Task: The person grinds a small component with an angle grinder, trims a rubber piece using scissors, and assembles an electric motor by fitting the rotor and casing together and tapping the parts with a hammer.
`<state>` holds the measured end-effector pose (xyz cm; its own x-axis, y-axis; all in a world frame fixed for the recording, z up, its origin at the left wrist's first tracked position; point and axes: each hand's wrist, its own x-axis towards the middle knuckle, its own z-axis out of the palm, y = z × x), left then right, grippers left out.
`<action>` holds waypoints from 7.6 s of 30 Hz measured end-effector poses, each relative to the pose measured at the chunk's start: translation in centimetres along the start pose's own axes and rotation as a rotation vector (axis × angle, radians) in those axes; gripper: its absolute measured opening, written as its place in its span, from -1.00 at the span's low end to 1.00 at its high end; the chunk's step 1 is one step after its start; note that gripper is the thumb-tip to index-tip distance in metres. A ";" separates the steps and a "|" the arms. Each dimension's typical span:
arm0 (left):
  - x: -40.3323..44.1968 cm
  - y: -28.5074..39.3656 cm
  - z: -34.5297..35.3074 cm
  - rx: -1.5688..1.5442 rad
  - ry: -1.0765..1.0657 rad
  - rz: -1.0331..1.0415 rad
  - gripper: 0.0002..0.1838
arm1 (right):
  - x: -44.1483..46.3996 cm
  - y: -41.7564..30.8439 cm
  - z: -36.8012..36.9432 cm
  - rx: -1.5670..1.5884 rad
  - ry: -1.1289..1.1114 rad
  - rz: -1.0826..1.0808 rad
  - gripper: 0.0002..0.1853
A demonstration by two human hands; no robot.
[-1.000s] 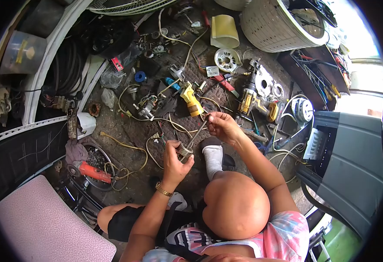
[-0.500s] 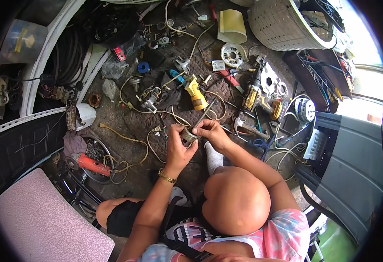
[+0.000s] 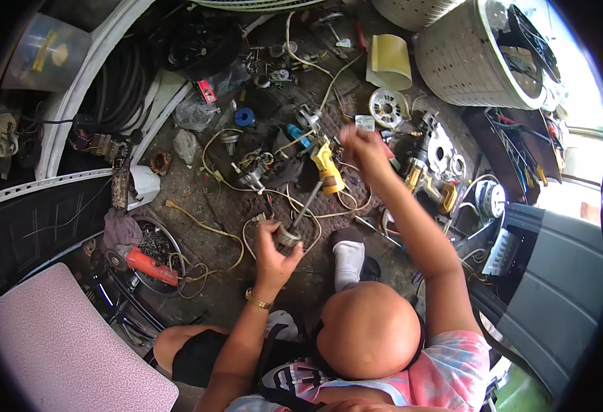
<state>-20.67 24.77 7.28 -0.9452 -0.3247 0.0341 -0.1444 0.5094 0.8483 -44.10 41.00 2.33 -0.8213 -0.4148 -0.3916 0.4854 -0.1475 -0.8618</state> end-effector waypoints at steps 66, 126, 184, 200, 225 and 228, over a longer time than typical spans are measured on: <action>7.5 1.1 6.7 -0.458 -0.049 -0.091 -0.50 | -9.5 -10.7 -4.1 -1.204 0.231 -0.501 -0.52; 15.2 -4.0 15.2 -0.160 -0.053 0.109 -0.47 | 11.0 -12.0 -2.1 -1.245 -0.331 -0.523 -0.51; 14.6 -2.9 -0.3 -0.122 0.173 -0.107 -0.53 | 11.6 1.6 -13.1 -0.821 0.690 -0.522 -0.64; 12.9 -4.4 -4.3 0.169 0.170 -0.157 -0.53 | 12.4 8.0 0.6 0.022 0.130 0.306 -0.59; 12.1 -2.7 -1.5 0.284 0.107 -0.072 -0.54 | 8.6 4.6 1.4 0.270 -0.098 0.276 -0.75; 12.0 -2.6 -1.2 0.319 0.131 0.027 -0.52 | 8.3 4.2 1.6 0.289 -0.106 0.275 -0.74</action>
<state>-31.33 18.55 6.12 -0.9073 -0.3968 0.1391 -0.2239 0.7359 0.6390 -48.38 35.55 -4.01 -0.6215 -0.5617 -0.5462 0.7589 -0.2583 -0.5978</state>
